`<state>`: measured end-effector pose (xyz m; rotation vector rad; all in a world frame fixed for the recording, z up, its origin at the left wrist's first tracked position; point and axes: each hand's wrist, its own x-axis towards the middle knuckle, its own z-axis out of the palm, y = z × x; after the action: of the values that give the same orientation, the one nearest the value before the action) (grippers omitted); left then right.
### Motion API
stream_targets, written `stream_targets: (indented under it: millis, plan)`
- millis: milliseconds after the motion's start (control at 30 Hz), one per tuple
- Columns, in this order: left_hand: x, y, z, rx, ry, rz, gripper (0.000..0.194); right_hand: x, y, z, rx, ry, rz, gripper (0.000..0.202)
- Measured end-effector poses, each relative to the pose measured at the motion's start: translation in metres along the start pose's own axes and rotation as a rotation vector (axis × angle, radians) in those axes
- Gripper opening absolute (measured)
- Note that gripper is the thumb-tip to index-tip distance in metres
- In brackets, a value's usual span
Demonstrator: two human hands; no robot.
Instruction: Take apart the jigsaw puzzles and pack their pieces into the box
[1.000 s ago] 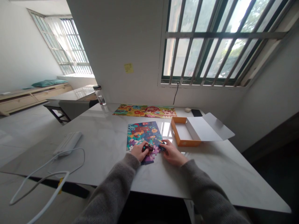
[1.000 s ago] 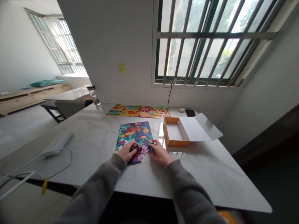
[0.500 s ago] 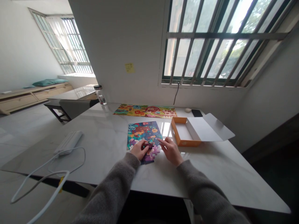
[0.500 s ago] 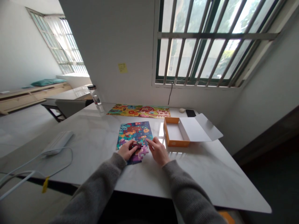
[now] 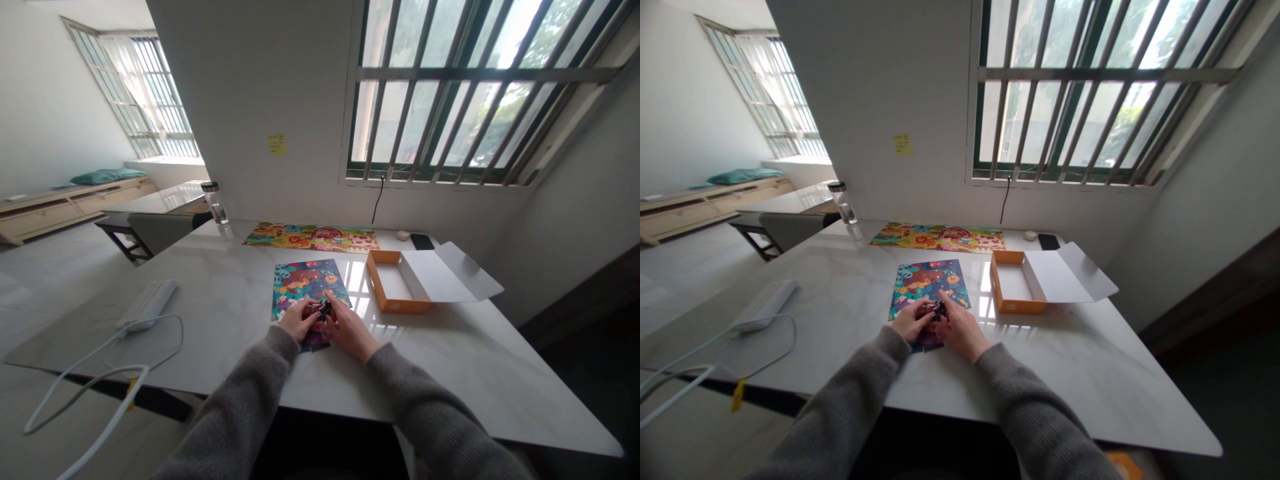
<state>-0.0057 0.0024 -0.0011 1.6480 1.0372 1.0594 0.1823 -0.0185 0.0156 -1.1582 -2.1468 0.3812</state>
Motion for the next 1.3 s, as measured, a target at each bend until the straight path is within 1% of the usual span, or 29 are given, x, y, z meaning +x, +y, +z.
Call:
stream_targets:
  millis: [100,200,267,367,533,633,733,800,900,967,1033,1133,1200,1300]
  plan:
    - [-0.001,0.001,0.001,-0.027,0.002,-0.007,0.033,0.002,0.006,-0.005,-0.030,0.057,0.095,0.044]
    - [-0.003,0.004,0.001,-0.003,-0.016,-0.014,0.032,0.002,0.009,-0.009,-0.052,0.078,0.138,0.025]
    - [-0.004,0.007,0.000,0.033,-0.037,-0.005,0.031,0.002,0.009,-0.010,-0.072,0.082,0.147,0.018]
    - [-0.006,0.009,0.000,0.095,-0.057,0.037,0.029,0.002,0.003,-0.012,-0.149,0.095,0.131,0.013]
    - [-0.006,0.007,0.000,0.191,-0.035,0.079,0.025,0.003,-0.011,-0.013,-0.309,0.088,0.067,0.016]
    - [-0.005,0.006,0.000,0.249,-0.019,0.086,0.027,0.004,-0.014,-0.013,-0.329,0.079,0.075,0.018]
    - [-0.004,0.007,-0.001,0.310,-0.003,0.093,0.027,0.004,-0.011,-0.009,-0.235,0.072,0.059,0.020]
    - [-0.004,0.009,-0.002,0.381,0.001,0.092,0.027,0.003,-0.007,-0.005,-0.145,0.060,0.017,0.030]
    - [-0.006,0.012,-0.001,0.596,0.040,0.060,0.026,0.002,-0.001,-0.001,-0.040,0.041,-0.057,0.041]
    - [-0.007,0.014,0.000,0.729,0.069,0.026,0.026,0.003,0.001,-0.003,0.001,0.045,-0.064,0.040]
    - [-0.008,0.016,0.001,0.793,0.073,0.012,0.026,0.003,0.004,-0.009,0.003,0.075,0.001,0.036]
    - [-0.008,0.017,0.001,0.819,0.063,0.020,0.023,0.001,0.008,-0.021,-0.069,0.098,0.189,0.031]
    - [-0.008,0.015,0.001,0.831,0.061,0.021,0.021,-0.002,0.009,-0.027,-0.121,0.088,0.293,0.030]
    - [-0.006,0.012,0.001,0.845,0.057,0.019,0.020,-0.006,0.006,-0.029,-0.097,0.052,0.356,0.029]
